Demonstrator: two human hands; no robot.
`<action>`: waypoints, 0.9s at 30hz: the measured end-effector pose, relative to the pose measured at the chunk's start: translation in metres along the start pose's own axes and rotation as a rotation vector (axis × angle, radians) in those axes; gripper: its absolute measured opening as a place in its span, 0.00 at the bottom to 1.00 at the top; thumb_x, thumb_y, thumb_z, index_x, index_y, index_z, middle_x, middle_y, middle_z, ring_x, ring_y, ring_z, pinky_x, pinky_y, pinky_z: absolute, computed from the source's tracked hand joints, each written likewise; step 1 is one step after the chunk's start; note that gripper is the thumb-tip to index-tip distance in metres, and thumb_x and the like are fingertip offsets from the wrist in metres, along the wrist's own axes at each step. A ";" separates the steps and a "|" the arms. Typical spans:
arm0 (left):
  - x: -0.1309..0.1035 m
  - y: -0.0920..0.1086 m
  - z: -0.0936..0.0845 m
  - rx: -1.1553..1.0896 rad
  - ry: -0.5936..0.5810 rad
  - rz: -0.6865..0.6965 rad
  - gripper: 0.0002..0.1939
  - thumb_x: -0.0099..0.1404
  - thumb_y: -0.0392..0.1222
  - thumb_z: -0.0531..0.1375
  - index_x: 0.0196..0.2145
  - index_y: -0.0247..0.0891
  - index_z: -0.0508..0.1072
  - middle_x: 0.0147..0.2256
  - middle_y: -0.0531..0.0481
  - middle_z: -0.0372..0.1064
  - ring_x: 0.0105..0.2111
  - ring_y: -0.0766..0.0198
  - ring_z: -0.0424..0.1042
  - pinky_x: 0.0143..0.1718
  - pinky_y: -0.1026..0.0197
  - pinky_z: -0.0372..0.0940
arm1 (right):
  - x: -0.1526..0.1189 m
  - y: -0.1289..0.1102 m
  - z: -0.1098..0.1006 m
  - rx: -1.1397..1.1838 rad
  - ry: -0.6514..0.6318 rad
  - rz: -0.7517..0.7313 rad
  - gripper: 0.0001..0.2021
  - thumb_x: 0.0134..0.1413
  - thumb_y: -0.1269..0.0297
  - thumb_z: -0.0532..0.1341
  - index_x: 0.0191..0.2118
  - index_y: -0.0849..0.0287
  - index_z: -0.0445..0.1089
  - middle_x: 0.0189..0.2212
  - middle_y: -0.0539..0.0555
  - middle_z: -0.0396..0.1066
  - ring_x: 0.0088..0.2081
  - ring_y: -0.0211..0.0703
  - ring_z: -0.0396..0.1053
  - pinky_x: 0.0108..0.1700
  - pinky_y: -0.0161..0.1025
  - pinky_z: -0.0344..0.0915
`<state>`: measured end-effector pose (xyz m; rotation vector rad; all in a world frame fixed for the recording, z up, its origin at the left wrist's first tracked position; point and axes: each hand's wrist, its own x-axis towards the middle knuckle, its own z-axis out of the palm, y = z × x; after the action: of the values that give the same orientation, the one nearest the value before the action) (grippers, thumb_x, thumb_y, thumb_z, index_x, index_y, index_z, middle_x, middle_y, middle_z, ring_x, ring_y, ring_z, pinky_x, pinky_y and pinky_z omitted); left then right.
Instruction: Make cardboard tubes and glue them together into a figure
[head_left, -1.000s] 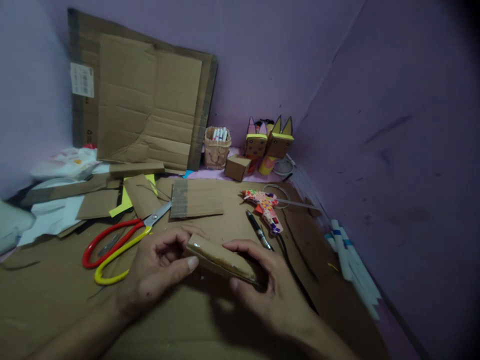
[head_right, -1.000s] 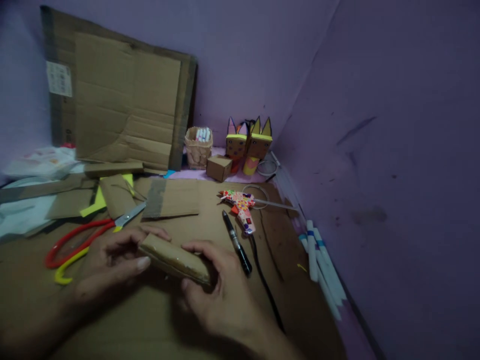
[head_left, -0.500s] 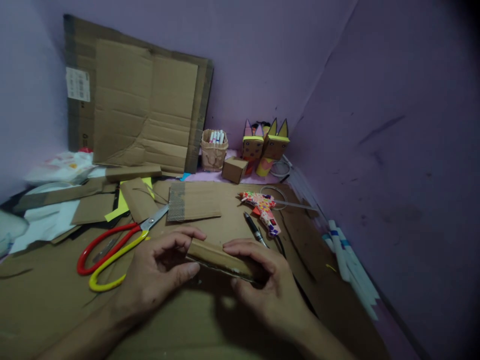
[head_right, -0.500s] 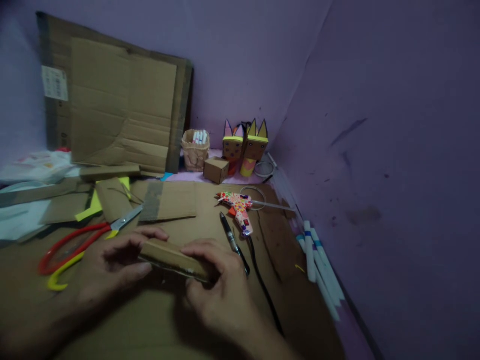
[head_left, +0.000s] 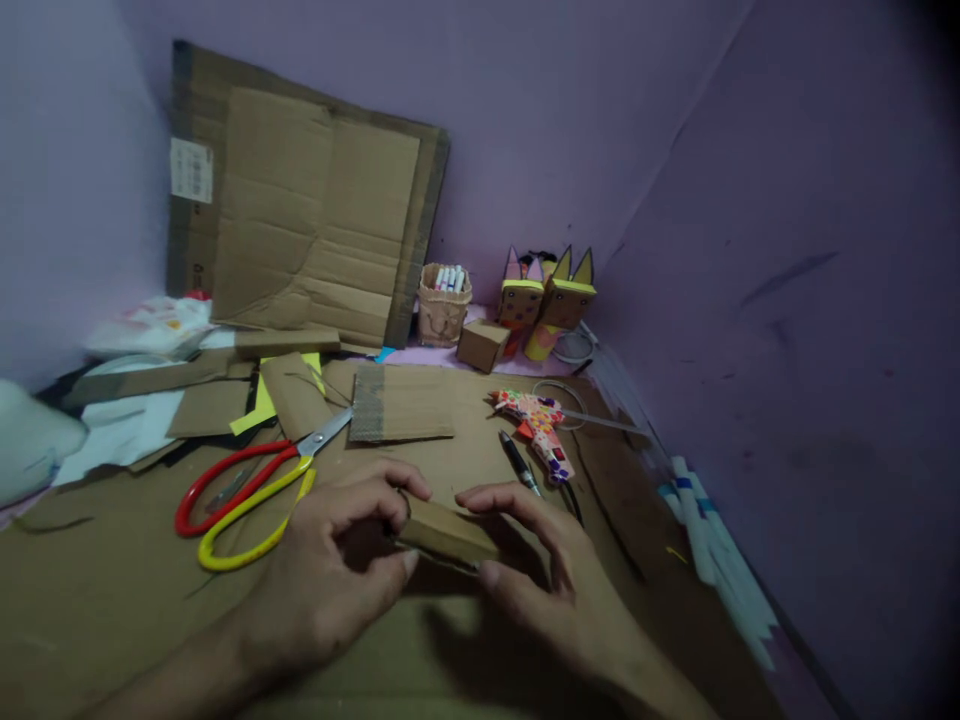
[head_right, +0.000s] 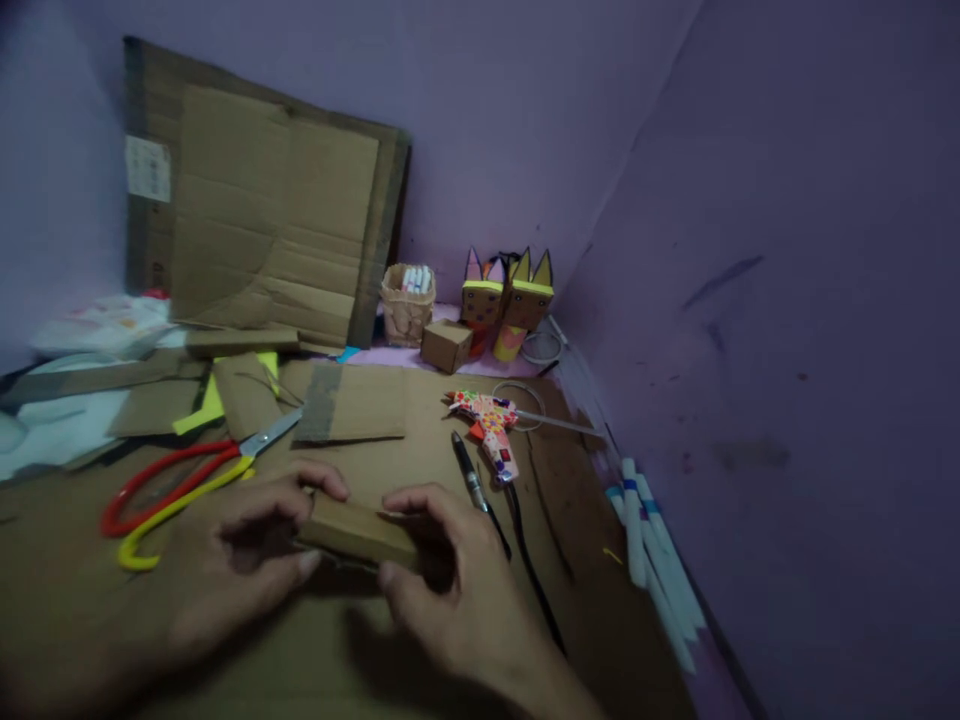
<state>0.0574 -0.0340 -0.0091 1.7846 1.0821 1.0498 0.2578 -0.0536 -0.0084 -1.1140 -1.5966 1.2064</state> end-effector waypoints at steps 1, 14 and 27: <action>0.001 0.007 0.001 0.069 -0.017 0.055 0.11 0.49 0.25 0.58 0.23 0.39 0.63 0.37 0.53 0.68 0.35 0.66 0.70 0.34 0.68 0.63 | 0.000 -0.001 0.001 0.050 -0.027 0.011 0.17 0.44 0.70 0.59 0.44 0.56 0.67 0.40 0.54 0.73 0.42 0.46 0.71 0.41 0.39 0.68; 0.005 0.028 0.010 0.132 -0.030 0.319 0.22 0.49 0.24 0.58 0.39 0.44 0.65 0.48 0.45 0.68 0.48 0.55 0.69 0.46 0.61 0.65 | 0.001 0.009 0.013 0.179 0.148 -0.164 0.18 0.42 0.75 0.63 0.41 0.52 0.66 0.40 0.53 0.72 0.44 0.43 0.71 0.44 0.34 0.68; 0.011 0.030 0.009 0.126 0.094 0.227 0.10 0.54 0.36 0.63 0.35 0.43 0.72 0.38 0.49 0.74 0.39 0.56 0.72 0.38 0.62 0.66 | 0.008 -0.003 0.026 0.340 0.139 -0.023 0.16 0.43 0.58 0.67 0.37 0.54 0.63 0.33 0.51 0.70 0.37 0.44 0.70 0.38 0.37 0.66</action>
<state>0.0772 -0.0352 0.0178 2.0127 1.0386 1.2349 0.2302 -0.0532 -0.0102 -0.9354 -1.2404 1.2973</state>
